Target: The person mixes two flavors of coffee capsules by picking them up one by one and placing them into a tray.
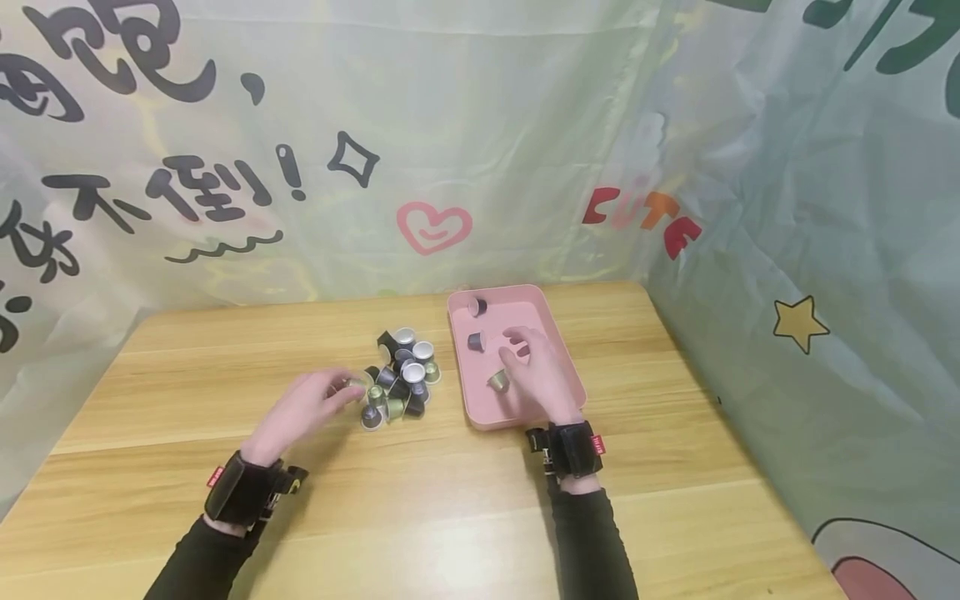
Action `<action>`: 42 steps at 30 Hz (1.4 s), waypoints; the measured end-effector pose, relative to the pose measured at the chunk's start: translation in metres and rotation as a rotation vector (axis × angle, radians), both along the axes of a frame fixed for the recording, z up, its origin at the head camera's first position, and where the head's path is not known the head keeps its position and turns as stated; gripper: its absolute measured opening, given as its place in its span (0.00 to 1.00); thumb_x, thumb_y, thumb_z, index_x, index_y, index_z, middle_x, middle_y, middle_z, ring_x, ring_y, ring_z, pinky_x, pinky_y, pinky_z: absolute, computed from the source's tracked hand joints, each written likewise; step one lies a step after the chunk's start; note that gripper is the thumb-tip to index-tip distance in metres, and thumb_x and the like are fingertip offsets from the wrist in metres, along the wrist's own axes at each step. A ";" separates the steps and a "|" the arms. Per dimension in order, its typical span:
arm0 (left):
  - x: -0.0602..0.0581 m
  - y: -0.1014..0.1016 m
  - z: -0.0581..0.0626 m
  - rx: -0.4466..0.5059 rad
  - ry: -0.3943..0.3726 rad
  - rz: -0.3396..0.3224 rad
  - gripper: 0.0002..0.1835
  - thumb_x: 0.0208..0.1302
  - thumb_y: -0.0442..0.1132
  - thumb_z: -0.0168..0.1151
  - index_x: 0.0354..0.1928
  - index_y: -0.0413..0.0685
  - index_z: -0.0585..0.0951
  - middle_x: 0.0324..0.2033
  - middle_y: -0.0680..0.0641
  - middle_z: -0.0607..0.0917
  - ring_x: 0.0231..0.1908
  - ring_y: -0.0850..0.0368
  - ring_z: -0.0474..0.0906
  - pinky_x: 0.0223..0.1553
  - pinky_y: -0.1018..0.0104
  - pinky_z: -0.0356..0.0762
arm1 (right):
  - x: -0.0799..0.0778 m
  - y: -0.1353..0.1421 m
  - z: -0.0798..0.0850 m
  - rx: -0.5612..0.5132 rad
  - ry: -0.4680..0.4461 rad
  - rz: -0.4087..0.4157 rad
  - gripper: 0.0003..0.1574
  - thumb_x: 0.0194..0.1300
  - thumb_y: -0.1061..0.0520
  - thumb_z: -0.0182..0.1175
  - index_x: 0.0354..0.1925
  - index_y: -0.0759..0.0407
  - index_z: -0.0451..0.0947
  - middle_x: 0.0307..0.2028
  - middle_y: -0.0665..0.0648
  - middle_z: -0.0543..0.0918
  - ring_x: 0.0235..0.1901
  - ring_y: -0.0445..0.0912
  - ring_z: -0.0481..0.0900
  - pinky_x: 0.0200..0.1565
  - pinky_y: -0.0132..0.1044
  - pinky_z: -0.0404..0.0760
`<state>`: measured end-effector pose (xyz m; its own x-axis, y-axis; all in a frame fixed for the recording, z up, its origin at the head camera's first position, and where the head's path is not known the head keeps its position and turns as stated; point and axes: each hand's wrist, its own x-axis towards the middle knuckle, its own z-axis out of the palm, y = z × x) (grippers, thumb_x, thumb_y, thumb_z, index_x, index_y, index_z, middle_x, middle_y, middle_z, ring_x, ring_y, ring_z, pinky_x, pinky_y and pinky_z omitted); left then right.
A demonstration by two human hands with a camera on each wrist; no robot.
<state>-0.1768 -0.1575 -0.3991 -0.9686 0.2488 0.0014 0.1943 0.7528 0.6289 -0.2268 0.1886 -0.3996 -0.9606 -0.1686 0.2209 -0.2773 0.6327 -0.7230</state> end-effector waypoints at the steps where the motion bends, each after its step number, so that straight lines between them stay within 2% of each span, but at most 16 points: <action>1: -0.002 0.004 0.003 0.003 -0.008 -0.014 0.16 0.73 0.45 0.59 0.52 0.41 0.82 0.37 0.44 0.87 0.33 0.58 0.78 0.36 0.64 0.79 | -0.001 0.002 0.000 0.002 0.003 -0.009 0.23 0.71 0.56 0.60 0.60 0.64 0.77 0.53 0.68 0.83 0.50 0.61 0.82 0.55 0.55 0.81; 6: -0.015 0.027 0.011 0.016 -0.003 -0.090 0.13 0.72 0.47 0.60 0.42 0.45 0.83 0.28 0.50 0.80 0.27 0.60 0.70 0.29 0.69 0.69 | -0.002 0.008 -0.001 -0.019 0.015 -0.044 0.22 0.70 0.58 0.60 0.59 0.66 0.77 0.54 0.70 0.83 0.49 0.63 0.83 0.53 0.55 0.82; 9: -0.022 0.041 0.012 0.029 0.024 -0.138 0.12 0.71 0.47 0.61 0.41 0.46 0.84 0.23 0.54 0.74 0.24 0.62 0.67 0.28 0.71 0.65 | -0.003 0.011 -0.001 -0.020 0.018 -0.049 0.23 0.70 0.58 0.60 0.59 0.67 0.77 0.54 0.70 0.83 0.49 0.62 0.83 0.53 0.55 0.82; 12: -0.030 0.054 0.013 0.073 0.012 -0.184 0.12 0.71 0.47 0.61 0.39 0.46 0.84 0.19 0.56 0.69 0.21 0.63 0.63 0.25 0.72 0.61 | -0.003 0.012 -0.001 -0.023 0.015 -0.047 0.22 0.70 0.57 0.60 0.59 0.66 0.77 0.55 0.70 0.83 0.49 0.62 0.83 0.53 0.55 0.82; 15: -0.038 0.063 0.012 0.134 -0.017 -0.222 0.12 0.72 0.47 0.61 0.36 0.46 0.84 0.17 0.55 0.71 0.18 0.62 0.66 0.22 0.73 0.61 | -0.003 0.012 0.000 -0.027 0.017 -0.047 0.22 0.70 0.57 0.61 0.59 0.65 0.77 0.55 0.69 0.83 0.49 0.62 0.83 0.53 0.55 0.82; 18: -0.047 0.070 0.009 0.198 -0.054 -0.252 0.14 0.73 0.45 0.59 0.34 0.42 0.83 0.18 0.46 0.80 0.18 0.53 0.76 0.22 0.74 0.68 | -0.003 0.011 0.000 -0.028 0.017 -0.048 0.22 0.70 0.57 0.61 0.59 0.65 0.77 0.56 0.69 0.83 0.49 0.61 0.83 0.52 0.54 0.82; 21: -0.055 0.075 0.006 0.237 -0.099 -0.236 0.15 0.74 0.45 0.58 0.37 0.39 0.84 0.22 0.37 0.84 0.23 0.43 0.82 0.23 0.73 0.73 | -0.002 0.010 -0.001 -0.027 0.013 -0.045 0.22 0.70 0.57 0.60 0.59 0.64 0.77 0.57 0.68 0.83 0.50 0.60 0.83 0.52 0.54 0.82; 23: -0.059 0.079 0.004 0.256 -0.126 -0.212 0.15 0.73 0.45 0.59 0.41 0.38 0.85 0.24 0.36 0.85 0.26 0.40 0.83 0.25 0.72 0.77 | -0.002 0.010 -0.001 -0.031 0.009 -0.044 0.22 0.70 0.57 0.60 0.59 0.64 0.77 0.57 0.68 0.83 0.51 0.60 0.83 0.53 0.54 0.82; 29: -0.070 0.092 0.001 0.344 -0.205 -0.173 0.16 0.73 0.44 0.60 0.44 0.36 0.85 0.24 0.34 0.84 0.31 0.33 0.82 0.27 0.72 0.74 | 0.000 0.008 0.000 -0.038 0.006 -0.042 0.22 0.70 0.57 0.60 0.59 0.65 0.77 0.57 0.69 0.82 0.51 0.61 0.82 0.54 0.55 0.82; 33: -0.077 0.103 -0.002 0.362 -0.246 -0.139 0.15 0.72 0.44 0.60 0.48 0.37 0.84 0.30 0.30 0.87 0.33 0.35 0.84 0.27 0.72 0.75 | 0.000 0.008 -0.001 -0.033 0.011 -0.042 0.22 0.70 0.57 0.60 0.59 0.65 0.77 0.57 0.69 0.82 0.50 0.61 0.83 0.53 0.55 0.81; 37: -0.078 0.108 0.000 0.364 -0.263 -0.145 0.21 0.73 0.40 0.59 0.61 0.34 0.78 0.40 0.28 0.87 0.39 0.36 0.85 0.28 0.70 0.76 | 0.000 0.008 -0.001 -0.030 0.013 -0.044 0.22 0.70 0.57 0.60 0.59 0.65 0.77 0.57 0.69 0.83 0.50 0.61 0.83 0.53 0.55 0.82; 40: -0.075 0.104 0.000 0.375 -0.251 -0.162 0.26 0.73 0.37 0.58 0.67 0.30 0.70 0.48 0.28 0.86 0.46 0.34 0.85 0.38 0.61 0.84 | 0.000 0.008 0.000 -0.031 0.005 -0.044 0.23 0.70 0.57 0.60 0.59 0.65 0.77 0.57 0.69 0.82 0.50 0.61 0.83 0.53 0.55 0.82; 42: -0.072 0.098 0.001 0.386 -0.232 -0.170 0.27 0.73 0.36 0.57 0.69 0.29 0.68 0.51 0.29 0.85 0.49 0.34 0.84 0.46 0.54 0.86 | 0.000 0.008 0.000 -0.031 0.004 -0.046 0.23 0.70 0.57 0.60 0.59 0.65 0.77 0.57 0.69 0.82 0.51 0.61 0.82 0.53 0.55 0.82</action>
